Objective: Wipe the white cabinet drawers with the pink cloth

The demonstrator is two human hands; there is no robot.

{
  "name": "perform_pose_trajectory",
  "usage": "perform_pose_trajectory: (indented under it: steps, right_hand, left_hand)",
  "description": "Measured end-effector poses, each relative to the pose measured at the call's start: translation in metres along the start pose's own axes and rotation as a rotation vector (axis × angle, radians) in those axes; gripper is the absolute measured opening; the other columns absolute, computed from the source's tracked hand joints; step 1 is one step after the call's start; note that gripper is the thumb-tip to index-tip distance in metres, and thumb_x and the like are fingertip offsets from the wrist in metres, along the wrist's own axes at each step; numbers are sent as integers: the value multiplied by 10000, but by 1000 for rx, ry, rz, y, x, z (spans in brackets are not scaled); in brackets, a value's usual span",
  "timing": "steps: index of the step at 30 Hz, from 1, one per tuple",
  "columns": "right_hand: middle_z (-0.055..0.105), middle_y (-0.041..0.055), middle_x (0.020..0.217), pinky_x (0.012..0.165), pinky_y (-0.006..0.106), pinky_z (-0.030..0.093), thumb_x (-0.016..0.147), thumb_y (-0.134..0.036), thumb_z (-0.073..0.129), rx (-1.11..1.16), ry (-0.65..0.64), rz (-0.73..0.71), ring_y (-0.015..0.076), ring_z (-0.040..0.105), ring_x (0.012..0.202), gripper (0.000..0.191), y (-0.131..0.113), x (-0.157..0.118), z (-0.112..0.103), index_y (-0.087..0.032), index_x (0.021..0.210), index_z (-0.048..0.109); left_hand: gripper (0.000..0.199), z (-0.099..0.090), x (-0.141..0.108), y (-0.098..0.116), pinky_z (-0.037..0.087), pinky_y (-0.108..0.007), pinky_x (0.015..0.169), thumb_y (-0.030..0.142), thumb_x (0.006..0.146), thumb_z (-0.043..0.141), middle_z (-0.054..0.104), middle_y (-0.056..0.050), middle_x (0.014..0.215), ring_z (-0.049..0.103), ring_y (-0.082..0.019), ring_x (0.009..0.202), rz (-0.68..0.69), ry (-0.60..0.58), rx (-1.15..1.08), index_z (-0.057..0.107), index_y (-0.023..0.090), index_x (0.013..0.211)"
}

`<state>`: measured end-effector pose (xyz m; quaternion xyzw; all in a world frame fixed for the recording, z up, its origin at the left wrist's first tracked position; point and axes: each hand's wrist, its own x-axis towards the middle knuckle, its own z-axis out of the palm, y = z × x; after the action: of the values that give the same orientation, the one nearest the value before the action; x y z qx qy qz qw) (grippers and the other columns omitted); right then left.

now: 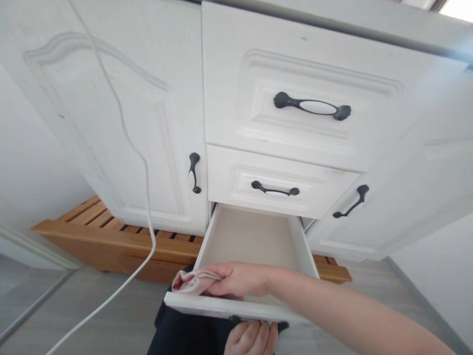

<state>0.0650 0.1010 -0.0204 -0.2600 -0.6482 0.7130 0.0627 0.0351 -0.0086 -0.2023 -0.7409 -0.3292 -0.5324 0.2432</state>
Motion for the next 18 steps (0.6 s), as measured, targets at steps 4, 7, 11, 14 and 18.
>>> perform_pose_trajectory:
  steps: [4,7,11,14,18]
  right_hand:
    - [461,96,1513,1125,220,289,941,-155,492,-232,-59,-298,147,438,1373,535,-17,25,12,-137,1472,425]
    - [471,173,1492,1121,209,293,950,-118,473,-478,-202,-375,160,448,1368,540,-23,48,11,-33,1474,376]
    - [462,140,1513,1161,203,215,953,-129,500,-626,-274,-393,129,382,1412,471,-26,36,4,-63,1417,444]
    - [517,30,1471,1135,173,239,972,-172,472,-733,-168,-330,104,390,1390,362,-22,-2,8,-177,1320,575]
    - [437,-37,1508,958,220,424,847,-268,652,-889,76,-180,160,545,1205,372,-11,-62,21,-329,1213,660]
  left_hand:
    - [213,-1,-1,-1,423,-258,746,180,883,577,687,52,709,567,-84,746,-22,27,-45,757,292,854]
    - [217,-7,0,-6,433,-266,764,186,870,566,711,29,758,591,-100,785,13,-32,-75,760,277,908]
    - [191,-11,1,-9,437,-264,764,207,850,597,721,29,786,602,-97,782,58,-82,-77,759,279,921]
    - [180,-5,-10,-5,447,-262,737,220,841,631,714,49,749,606,-91,728,45,-60,-40,750,298,950]
    - [169,6,-36,1,482,-283,680,315,921,564,704,55,770,574,-103,620,-157,-188,-57,690,304,1033]
